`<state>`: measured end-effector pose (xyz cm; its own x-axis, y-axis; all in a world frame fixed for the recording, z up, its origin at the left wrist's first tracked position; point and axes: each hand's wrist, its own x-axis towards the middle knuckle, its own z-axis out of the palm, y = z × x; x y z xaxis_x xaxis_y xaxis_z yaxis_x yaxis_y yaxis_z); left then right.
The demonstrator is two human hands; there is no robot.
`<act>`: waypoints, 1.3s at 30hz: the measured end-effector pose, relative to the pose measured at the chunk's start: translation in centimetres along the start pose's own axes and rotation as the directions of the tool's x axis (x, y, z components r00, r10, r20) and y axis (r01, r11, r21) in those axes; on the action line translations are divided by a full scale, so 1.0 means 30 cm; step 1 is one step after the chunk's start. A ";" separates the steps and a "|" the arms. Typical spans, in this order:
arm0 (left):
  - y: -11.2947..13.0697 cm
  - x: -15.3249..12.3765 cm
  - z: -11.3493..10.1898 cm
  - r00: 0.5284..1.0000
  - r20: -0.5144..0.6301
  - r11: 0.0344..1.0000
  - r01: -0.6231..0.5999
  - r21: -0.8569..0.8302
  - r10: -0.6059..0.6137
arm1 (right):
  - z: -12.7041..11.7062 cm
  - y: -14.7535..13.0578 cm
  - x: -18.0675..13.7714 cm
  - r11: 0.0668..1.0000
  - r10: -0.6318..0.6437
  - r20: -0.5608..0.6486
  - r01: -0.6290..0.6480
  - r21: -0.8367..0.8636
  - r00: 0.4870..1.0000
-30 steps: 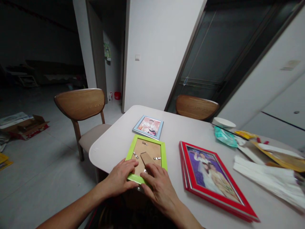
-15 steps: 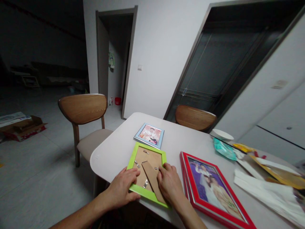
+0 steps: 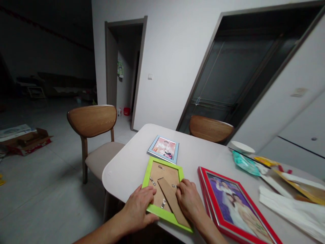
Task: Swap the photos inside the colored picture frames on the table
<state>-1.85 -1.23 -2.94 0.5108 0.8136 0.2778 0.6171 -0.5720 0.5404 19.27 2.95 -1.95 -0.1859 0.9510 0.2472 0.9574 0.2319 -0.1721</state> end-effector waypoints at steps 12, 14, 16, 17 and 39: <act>0.004 -0.009 0.019 1.000 -0.006 1.000 -0.010 0.019 0.010 | -0.015 0.004 -0.005 0.994 0.047 -0.026 -0.044 0.096 0.999; 0.002 -0.009 0.023 1.000 -0.007 1.000 -0.004 0.028 0.005 | -0.020 0.009 -0.010 0.995 0.033 -0.029 -0.030 0.090 0.999; 0.000 -0.009 0.026 1.000 -0.005 0.999 -0.005 0.035 0.005 | -0.024 0.016 -0.019 0.999 0.022 -0.047 -0.019 0.051 0.999; 0.000 -0.009 0.026 1.000 -0.005 0.999 -0.006 0.038 0.006 | -0.026 0.019 -0.023 0.999 0.021 -0.054 -0.020 0.030 0.998; 0.029 -0.005 0.026 0.996 -0.084 0.999 -0.011 0.053 0.015 | 0.005 -0.203 0.050 0.972 -0.203 -0.025 0.204 0.115 0.979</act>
<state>-0.91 -1.94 -3.14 0.4681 0.8106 0.3518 0.6426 -0.5855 0.4942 13.13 3.00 -0.68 -0.3708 0.8787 0.3005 0.8672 0.4434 -0.2266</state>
